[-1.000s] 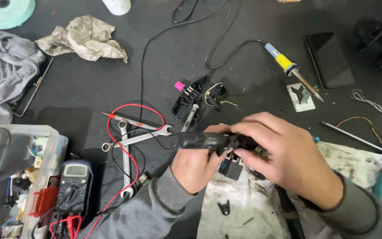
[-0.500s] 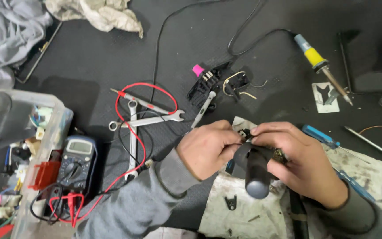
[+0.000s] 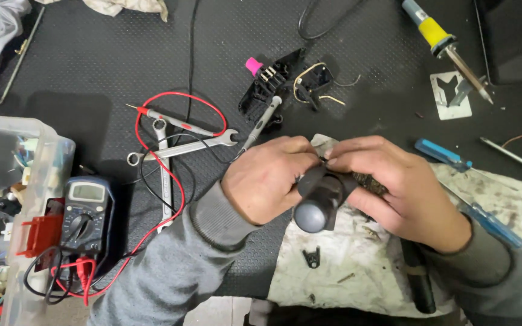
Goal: The person holds a smartphone displaying a reference image while manipulating wires and components of a disassembled electronic device. They use a screwdriver to adjust parts and a flashlight to illuminate the interior of the device.
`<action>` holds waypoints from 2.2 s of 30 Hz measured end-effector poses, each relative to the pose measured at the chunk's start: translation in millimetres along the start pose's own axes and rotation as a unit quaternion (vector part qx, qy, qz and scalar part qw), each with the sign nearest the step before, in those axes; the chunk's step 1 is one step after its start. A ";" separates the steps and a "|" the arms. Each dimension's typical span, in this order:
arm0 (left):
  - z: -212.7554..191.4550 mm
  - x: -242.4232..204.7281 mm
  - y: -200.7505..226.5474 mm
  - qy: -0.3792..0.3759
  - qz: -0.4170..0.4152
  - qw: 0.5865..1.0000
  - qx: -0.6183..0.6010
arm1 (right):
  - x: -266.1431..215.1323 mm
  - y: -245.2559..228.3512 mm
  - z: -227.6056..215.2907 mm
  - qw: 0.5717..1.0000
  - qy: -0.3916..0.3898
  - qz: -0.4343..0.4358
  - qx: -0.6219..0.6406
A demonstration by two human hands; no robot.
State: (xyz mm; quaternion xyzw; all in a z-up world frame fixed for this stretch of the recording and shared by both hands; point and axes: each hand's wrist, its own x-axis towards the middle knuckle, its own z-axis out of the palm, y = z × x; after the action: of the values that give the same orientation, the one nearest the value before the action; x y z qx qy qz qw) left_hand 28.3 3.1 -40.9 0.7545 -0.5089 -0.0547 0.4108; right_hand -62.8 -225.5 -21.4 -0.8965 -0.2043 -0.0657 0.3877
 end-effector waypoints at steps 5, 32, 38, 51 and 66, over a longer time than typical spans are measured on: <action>-0.4 1.2 -2.3 -0.013 -0.003 1.000 0.026 | -1.9 3.3 1.6 0.999 0.016 0.011 0.042; 46.0 -2.6 -33.5 -0.014 -0.141 0.896 -0.421 | 19.4 -60.6 -16.1 0.945 0.024 -0.089 -0.313; 40.8 -2.6 -33.4 -0.038 -0.116 0.902 -0.414 | 23.2 -69.1 -20.3 0.932 0.004 -0.119 -0.341; 33.9 -4.1 -4.6 0.017 -0.089 0.949 -0.302 | 17.2 -53.1 -26.1 0.958 0.009 -0.118 -0.261; 50.5 -4.8 -2.9 -0.123 -0.113 0.802 -0.573 | -0.4 -19.4 -35.8 1.000 0.003 0.006 -0.004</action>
State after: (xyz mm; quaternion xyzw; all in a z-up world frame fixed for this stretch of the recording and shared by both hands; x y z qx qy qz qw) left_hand 2.9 -21.0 -77.6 0.4203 -0.3422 -0.4751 0.6933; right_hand -69.8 -239.5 16.2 -0.8990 -0.1981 -0.0667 0.3849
